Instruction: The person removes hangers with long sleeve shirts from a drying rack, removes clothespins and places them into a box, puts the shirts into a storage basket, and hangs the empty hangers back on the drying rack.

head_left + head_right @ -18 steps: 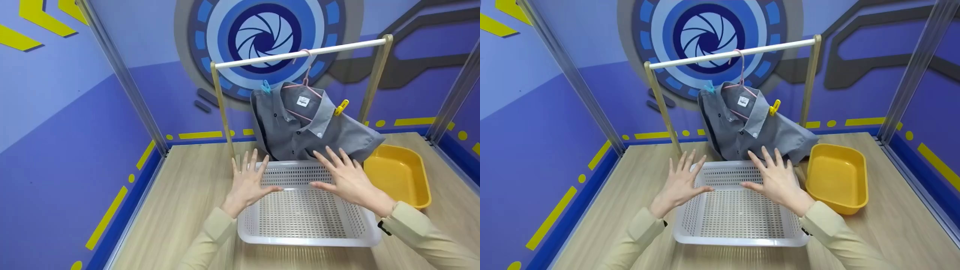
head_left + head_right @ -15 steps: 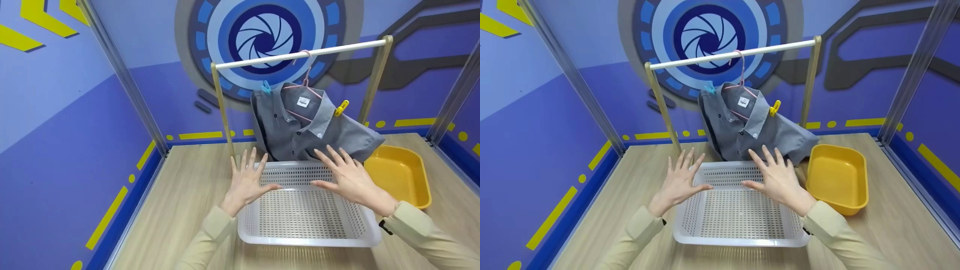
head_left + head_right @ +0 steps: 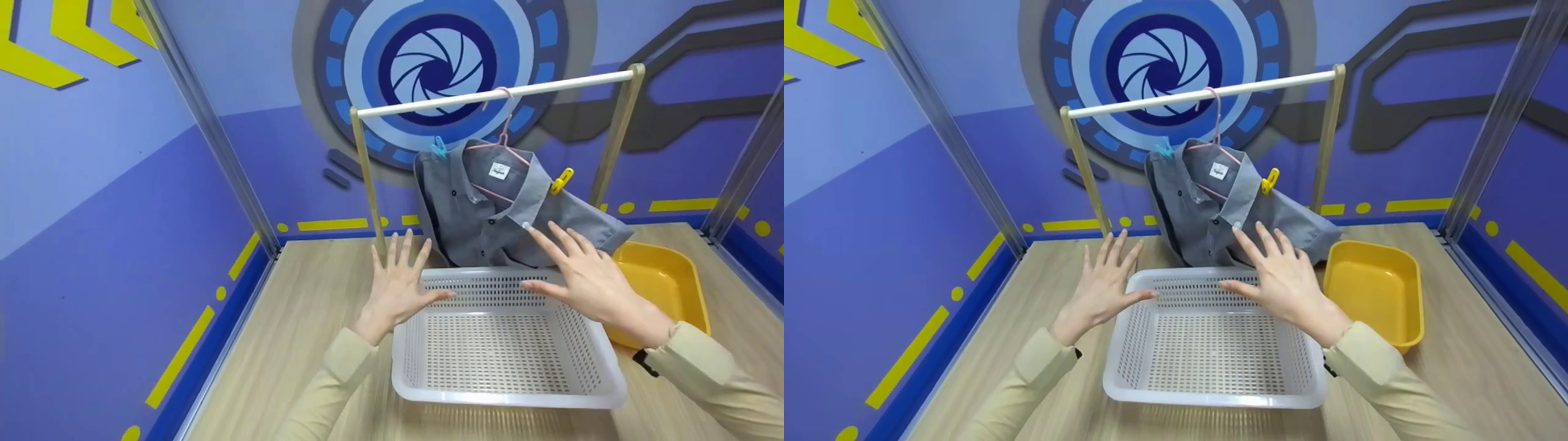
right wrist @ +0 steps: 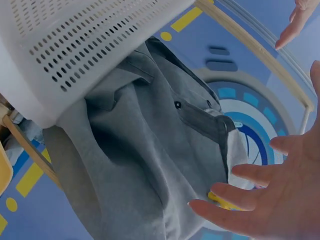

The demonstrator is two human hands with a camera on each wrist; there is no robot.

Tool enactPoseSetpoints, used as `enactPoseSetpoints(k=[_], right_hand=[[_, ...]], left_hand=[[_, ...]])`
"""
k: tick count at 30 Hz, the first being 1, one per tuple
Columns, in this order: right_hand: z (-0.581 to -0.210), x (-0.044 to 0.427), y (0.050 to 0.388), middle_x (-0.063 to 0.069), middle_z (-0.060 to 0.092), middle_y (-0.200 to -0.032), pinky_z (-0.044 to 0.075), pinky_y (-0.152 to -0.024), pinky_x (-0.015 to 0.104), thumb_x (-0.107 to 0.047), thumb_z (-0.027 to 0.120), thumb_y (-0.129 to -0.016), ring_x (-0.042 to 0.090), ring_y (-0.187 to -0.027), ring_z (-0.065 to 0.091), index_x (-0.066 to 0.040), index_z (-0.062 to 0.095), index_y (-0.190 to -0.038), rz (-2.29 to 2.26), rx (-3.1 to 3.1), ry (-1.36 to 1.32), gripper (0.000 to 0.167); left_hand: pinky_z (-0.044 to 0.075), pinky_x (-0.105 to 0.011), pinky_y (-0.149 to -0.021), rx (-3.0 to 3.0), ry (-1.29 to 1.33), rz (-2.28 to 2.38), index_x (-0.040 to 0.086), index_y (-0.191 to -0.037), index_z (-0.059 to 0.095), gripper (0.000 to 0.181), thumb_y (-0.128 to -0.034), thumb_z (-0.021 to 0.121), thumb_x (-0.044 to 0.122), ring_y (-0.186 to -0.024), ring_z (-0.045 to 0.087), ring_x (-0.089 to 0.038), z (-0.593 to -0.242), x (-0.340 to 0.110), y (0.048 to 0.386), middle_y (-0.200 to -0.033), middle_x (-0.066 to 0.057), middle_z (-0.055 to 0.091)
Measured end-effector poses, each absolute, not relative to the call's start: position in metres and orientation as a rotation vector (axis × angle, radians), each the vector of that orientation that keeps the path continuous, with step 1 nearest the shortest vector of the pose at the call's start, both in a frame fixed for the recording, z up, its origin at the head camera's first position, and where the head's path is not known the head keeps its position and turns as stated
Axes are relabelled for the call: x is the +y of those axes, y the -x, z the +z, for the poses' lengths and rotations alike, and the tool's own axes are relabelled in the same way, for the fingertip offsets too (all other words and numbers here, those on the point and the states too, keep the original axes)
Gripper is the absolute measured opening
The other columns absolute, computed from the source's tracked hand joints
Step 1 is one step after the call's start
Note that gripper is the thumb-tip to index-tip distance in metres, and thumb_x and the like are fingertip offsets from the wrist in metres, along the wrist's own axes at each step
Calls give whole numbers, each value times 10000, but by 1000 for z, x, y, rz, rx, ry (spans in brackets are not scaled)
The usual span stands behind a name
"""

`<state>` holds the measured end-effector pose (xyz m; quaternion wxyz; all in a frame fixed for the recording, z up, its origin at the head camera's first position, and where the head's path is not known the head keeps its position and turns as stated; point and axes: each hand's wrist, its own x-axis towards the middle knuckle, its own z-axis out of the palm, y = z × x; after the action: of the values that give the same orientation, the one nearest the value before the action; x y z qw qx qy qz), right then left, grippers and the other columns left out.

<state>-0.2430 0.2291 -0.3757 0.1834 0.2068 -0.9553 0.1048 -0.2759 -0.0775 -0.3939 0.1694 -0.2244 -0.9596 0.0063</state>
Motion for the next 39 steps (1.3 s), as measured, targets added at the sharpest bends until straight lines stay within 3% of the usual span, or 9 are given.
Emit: enactPoseSetpoints(k=[15,20,28,39], right_hand=[[-351,244,244,185,209,-1427,264,-818,665,-620,535,-787,448,-1211,246,-262,187,-1450,296,-2659,-502,830],[-344,252,246,198,206,-1421,243,-822,675,-590,547,-800,470,-1201,244,-244,187,-1451,337,-2656,-485,820],[-338,265,252,235,210,-1404,212,-820,691,-529,562,-826,487,-1189,233,-237,173,-1454,453,-2661,-456,794],[-340,275,261,248,192,-1407,183,-851,682,-520,555,-836,507,-1201,188,-220,165,-1454,527,-2679,-415,790]], left_hand=[[28,-615,-953,-2688,612,7,193,-1452,189,968,-716,265,818,-1318,0,-341,-370,-93,288,-1474,-152,66],[47,-580,-975,-2646,589,-30,146,-1435,251,942,-749,252,791,-1314,71,-345,-361,-100,297,-1458,-167,142],[248,-473,-972,-2358,621,-54,21,-1314,437,761,-828,483,605,-1232,291,-351,-341,-114,323,-1337,-218,358],[387,-423,-873,-2369,512,-81,-16,-1302,414,721,-876,429,566,-1170,354,-343,-316,-128,349,-1312,-227,366]])
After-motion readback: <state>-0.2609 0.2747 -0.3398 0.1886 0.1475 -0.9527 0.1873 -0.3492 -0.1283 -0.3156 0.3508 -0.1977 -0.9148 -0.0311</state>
